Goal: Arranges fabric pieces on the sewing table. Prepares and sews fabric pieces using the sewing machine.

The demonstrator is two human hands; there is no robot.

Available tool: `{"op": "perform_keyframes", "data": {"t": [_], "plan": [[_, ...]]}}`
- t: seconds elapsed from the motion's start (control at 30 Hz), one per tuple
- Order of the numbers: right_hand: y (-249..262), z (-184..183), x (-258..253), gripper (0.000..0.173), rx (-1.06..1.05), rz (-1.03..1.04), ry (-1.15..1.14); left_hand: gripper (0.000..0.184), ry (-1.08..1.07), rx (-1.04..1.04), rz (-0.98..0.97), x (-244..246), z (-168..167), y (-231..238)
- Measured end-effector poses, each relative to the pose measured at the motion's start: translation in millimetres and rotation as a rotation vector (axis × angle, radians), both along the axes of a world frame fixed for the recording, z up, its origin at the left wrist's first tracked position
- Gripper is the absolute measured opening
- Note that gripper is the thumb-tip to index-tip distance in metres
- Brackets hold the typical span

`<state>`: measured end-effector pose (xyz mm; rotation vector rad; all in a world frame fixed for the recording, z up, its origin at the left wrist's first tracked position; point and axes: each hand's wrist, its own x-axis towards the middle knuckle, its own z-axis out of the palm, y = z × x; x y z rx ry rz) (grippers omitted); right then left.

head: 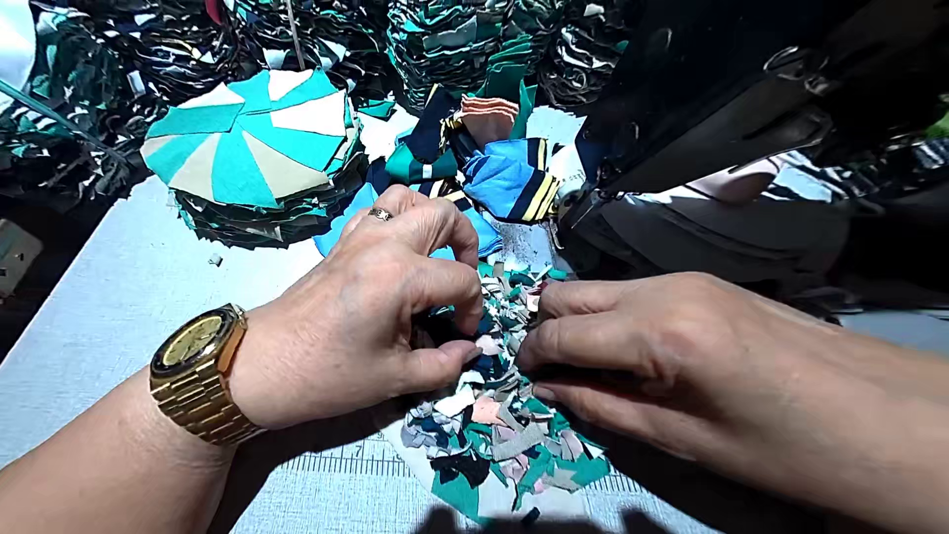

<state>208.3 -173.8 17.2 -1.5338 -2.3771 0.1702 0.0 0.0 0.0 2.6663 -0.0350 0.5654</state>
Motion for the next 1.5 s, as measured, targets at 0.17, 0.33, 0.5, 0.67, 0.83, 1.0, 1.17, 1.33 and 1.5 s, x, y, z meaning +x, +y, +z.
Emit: {"op": "perform_keyframes", "data": {"t": [0.17, 0.33, 0.5, 0.67, 0.83, 1.0, 1.17, 1.33, 1.5], "plan": [[2, 2, 0, 0.018, 0.042, -0.069, 0.044, 0.011, 0.061, 0.007, -0.015, -1, -4, 3], [5, -5, -5, 0.020, 0.086, -0.092, -0.023, 0.015, 0.087, -0.024, -0.071, 1, -5, 0], [6, 0, -2, 0.018, 0.149, -0.135, 0.050, 0.012, 0.013, -0.046, -0.029, -1, -1, 6], [4, -1, -2, 0.021, 0.094, -0.029, 0.086, 0.011, -0.059, -0.042, 0.089, -5, 5, 16], [7, -10, -4, 0.022, 0.086, -0.011, 0.068, 0.017, 0.101, 0.023, 0.043, -7, 0, 21], [13, -5, -16, 0.026, 0.292, -0.088, 0.177, 0.016, -0.020, -0.107, 0.037, -7, 2, 29], [16, -37, -38, 0.071, 0.215, -0.074, -0.011, 0.014, -0.182, -0.179, 0.199, -9, 8, 39], [13, -64, -51, 0.085, 0.186, -0.079, -0.126, 0.012, -0.160, -0.217, 0.184, -13, 10, 45], [9, -67, -60, 0.086, 0.207, -0.142, -0.131, 0.009, 0.178, -0.297, 0.052, -19, 14, 45]]}}
